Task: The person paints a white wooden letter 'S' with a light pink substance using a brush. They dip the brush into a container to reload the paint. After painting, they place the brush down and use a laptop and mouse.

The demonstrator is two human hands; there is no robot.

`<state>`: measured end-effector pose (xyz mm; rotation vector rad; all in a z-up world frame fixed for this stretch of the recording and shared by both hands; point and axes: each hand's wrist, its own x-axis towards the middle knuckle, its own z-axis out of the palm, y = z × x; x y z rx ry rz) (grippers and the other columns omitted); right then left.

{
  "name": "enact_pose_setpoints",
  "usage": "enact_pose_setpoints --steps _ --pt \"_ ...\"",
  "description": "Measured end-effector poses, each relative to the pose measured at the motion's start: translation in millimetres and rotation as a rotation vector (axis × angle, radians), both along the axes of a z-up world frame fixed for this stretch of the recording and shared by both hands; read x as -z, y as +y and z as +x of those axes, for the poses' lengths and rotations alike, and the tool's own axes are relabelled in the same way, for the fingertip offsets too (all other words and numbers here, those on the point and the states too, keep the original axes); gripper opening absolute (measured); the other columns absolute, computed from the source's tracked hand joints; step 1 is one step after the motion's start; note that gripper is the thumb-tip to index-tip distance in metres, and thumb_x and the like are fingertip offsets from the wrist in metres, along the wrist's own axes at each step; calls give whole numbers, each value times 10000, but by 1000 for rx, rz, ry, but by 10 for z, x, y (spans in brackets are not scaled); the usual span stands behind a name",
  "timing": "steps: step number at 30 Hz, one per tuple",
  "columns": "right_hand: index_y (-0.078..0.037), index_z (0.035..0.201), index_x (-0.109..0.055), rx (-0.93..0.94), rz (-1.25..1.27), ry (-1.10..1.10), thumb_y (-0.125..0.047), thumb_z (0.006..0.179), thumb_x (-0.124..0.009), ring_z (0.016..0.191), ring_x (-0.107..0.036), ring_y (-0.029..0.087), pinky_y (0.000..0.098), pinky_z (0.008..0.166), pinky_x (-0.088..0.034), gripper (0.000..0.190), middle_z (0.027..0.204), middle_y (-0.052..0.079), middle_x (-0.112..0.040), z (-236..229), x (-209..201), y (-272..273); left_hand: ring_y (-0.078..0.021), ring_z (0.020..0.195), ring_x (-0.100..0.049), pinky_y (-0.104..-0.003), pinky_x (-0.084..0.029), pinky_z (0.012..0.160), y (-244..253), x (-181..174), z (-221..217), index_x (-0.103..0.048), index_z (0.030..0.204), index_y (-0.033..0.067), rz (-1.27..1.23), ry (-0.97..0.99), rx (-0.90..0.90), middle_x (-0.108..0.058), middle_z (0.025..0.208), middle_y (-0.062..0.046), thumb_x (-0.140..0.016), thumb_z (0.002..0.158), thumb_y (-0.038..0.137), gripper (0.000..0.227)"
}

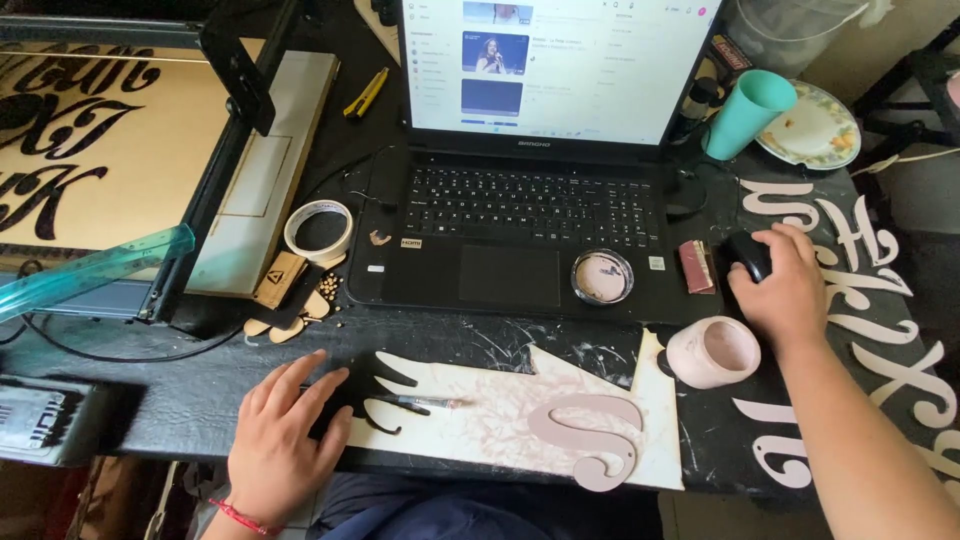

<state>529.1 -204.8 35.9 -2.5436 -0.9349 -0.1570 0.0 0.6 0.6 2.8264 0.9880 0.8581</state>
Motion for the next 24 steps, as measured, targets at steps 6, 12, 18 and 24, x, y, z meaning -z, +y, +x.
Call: enact_pose_setpoints --steps 6,12,18,24 --pt "-85 1273 -604 22 -6 25 -233 834 -621 1178 -543 378 564 927 -418 464 1468 69 -460 4 4 1 -280 1210 -562 -442 -470 961 2 9 -6 -674 1202 226 -8 7 -1 -586 1369 -27 -651 836 357 390" --pt "-25 1240 -586 -33 34 -55 -211 828 -651 1196 -545 385 572 903 -434 457 1428 132 -498 144 158 -46 -286 1207 -563 -438 -471 965 6 9 -5 -673 1202 216 -1 1 7 -586 1365 -33 -652 843 352 385" --pt "-26 1305 -564 -33 20 -82 -214 829 -626 1200 -530 408 584 906 -425 516 1423 142 -495 119 125 -39 -281 1209 -563 -439 -473 963 0 12 -3 -672 1201 223 0 -4 0 -584 1368 -26 -657 843 353 381" --pt "-65 1302 -608 -2 3 -51 -251 833 -614 1235 -510 384 571 960 -395 505 1473 99 -469 137 147 -32 -287 1203 -571 -437 -481 956 13 18 -7 -670 1202 224 18 -3 11 -588 1364 -35 -660 841 354 383"
